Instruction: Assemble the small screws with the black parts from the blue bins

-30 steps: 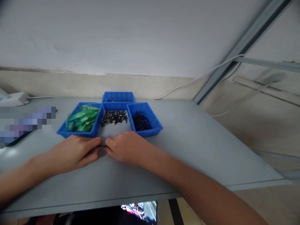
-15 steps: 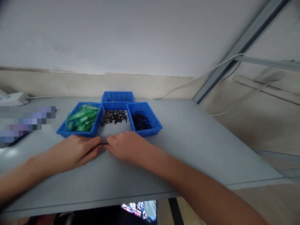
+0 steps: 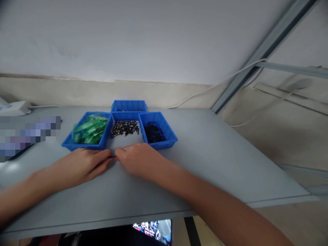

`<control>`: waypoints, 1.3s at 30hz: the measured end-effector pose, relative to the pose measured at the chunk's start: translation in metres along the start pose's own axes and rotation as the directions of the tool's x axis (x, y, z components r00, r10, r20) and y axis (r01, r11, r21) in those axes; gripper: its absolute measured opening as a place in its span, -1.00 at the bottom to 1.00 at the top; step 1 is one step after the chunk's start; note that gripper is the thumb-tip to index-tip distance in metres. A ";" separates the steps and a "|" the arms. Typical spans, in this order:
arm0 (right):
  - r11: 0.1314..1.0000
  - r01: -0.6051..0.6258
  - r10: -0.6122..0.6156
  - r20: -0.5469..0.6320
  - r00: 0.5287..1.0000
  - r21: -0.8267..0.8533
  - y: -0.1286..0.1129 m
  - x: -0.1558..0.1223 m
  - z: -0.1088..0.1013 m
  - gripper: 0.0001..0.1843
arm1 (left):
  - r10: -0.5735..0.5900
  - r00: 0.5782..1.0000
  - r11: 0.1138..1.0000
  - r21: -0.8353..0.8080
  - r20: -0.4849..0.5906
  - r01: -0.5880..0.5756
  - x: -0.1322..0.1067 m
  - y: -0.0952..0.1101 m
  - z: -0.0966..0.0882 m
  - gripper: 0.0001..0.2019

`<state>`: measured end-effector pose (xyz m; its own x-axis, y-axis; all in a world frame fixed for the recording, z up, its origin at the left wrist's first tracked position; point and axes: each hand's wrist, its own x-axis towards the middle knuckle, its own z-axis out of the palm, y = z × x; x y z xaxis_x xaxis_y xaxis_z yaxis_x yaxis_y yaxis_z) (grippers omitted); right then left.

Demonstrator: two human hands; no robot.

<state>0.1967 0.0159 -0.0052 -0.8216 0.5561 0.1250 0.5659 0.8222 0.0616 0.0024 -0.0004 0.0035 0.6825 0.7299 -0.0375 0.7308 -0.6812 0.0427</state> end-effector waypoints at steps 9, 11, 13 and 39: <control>0.998 0.050 -0.048 -0.061 0.997 0.028 -0.004 0.001 -0.007 -0.86 | -0.050 0.998 0.998 0.053 0.050 0.047 0.001 0.000 0.000 -0.73; 0.995 0.104 -0.104 -0.035 0.994 -0.002 -0.004 0.001 -0.007 -0.84 | -0.054 0.997 0.997 0.051 0.061 0.051 0.000 0.000 0.000 -0.73; 0.989 0.140 -0.141 -0.020 0.990 -0.046 -0.004 0.001 -0.007 -0.82 | -0.056 0.996 0.997 0.051 0.068 0.052 0.000 0.000 -0.001 -0.73; 0.993 0.057 -0.071 -0.132 0.989 -0.101 0.001 0.004 -0.001 -0.54 | -0.086 0.996 0.996 0.029 0.028 0.085 -0.003 -0.004 0.002 -0.70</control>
<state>0.1942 0.0188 -0.0041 -0.8432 0.4758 0.2503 0.5219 0.8363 0.1681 -0.0025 -0.0001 0.0013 0.6172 0.7837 -0.0694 0.7860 -0.6181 0.0107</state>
